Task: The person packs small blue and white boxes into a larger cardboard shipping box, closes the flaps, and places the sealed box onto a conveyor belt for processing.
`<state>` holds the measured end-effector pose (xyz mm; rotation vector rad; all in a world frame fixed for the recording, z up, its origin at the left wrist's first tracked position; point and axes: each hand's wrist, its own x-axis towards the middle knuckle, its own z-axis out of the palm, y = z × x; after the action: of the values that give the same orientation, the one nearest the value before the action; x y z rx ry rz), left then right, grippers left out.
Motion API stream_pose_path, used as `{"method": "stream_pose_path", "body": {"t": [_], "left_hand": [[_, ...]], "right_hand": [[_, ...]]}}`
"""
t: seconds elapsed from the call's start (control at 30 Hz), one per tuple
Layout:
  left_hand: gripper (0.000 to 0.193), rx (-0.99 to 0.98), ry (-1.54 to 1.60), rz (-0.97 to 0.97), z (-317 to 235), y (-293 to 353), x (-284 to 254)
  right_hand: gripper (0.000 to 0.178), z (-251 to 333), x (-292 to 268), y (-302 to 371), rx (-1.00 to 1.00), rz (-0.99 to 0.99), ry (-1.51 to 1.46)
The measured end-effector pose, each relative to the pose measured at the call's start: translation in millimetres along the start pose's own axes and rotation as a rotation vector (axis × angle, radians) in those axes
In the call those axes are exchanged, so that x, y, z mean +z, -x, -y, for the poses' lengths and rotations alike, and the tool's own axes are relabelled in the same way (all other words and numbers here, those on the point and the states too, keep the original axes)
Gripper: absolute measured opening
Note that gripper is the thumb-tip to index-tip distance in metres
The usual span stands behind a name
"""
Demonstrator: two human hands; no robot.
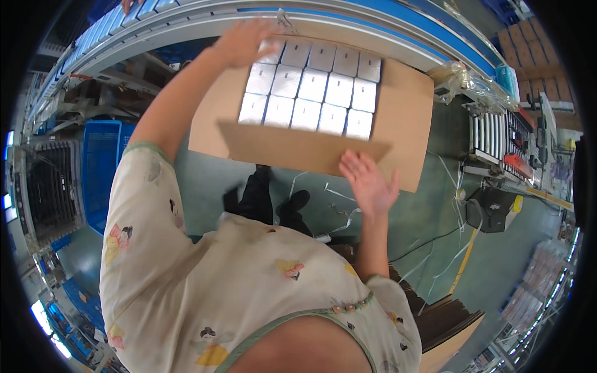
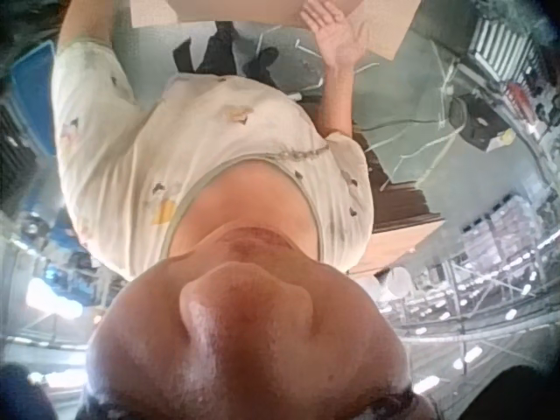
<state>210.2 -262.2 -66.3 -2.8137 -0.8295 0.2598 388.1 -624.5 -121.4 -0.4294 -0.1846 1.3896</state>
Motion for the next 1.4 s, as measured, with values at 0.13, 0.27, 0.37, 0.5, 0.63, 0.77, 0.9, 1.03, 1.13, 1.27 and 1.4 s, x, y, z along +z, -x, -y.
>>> {"method": "stream_pose_path", "body": {"t": [0.13,0.27,0.37,0.5,0.63,0.77,0.9,1.03,1.13,1.27,1.4], "left_hand": [[0.075,0.083,0.349,0.301,-37,32,49],[0.099,0.083,0.186,0.276,-61,50,51],[0.110,0.000,0.241,0.313,-70,54,71],[0.109,0.022,0.239,0.396,-74,53,53],[0.109,0.040,0.222,0.405,-70,53,55],[0.110,0.008,0.194,0.366,-66,60,63],[0.103,0.020,0.323,0.234,-65,60,66],[0.084,-0.186,0.645,-0.169,-31,71,112],[0.073,-0.873,0.724,-0.311,-3,122,162],[0.063,-1.298,1.434,-0.025,-9,199,218],[0.050,-1.136,1.635,-0.071,-10,249,173]], "right_hand": [[0.057,-32,-50,-80,-0.028,-0.383,1.132],[0.039,-36,-38,-78,0.025,-0.156,1.686],[0.038,31,-72,-70,-0.029,-0.293,1.495],[0.056,112,-108,-18,-0.186,-1.172,2.054],[0.060,116,-42,-1,0.214,-1.257,1.963],[0.053,59,78,-17,0.311,-0.979,2.035],[0.067,-47,40,-54,-0.216,-0.211,2.193],[0.079,-85,-28,-72,-0.316,-0.106,2.424],[0.079,-92,-25,-64,-0.280,-0.131,2.429],[0.079,-82,-18,-67,-0.249,-0.113,2.478],[0.079,-77,-25,-63,-0.287,-0.043,2.462]]}}
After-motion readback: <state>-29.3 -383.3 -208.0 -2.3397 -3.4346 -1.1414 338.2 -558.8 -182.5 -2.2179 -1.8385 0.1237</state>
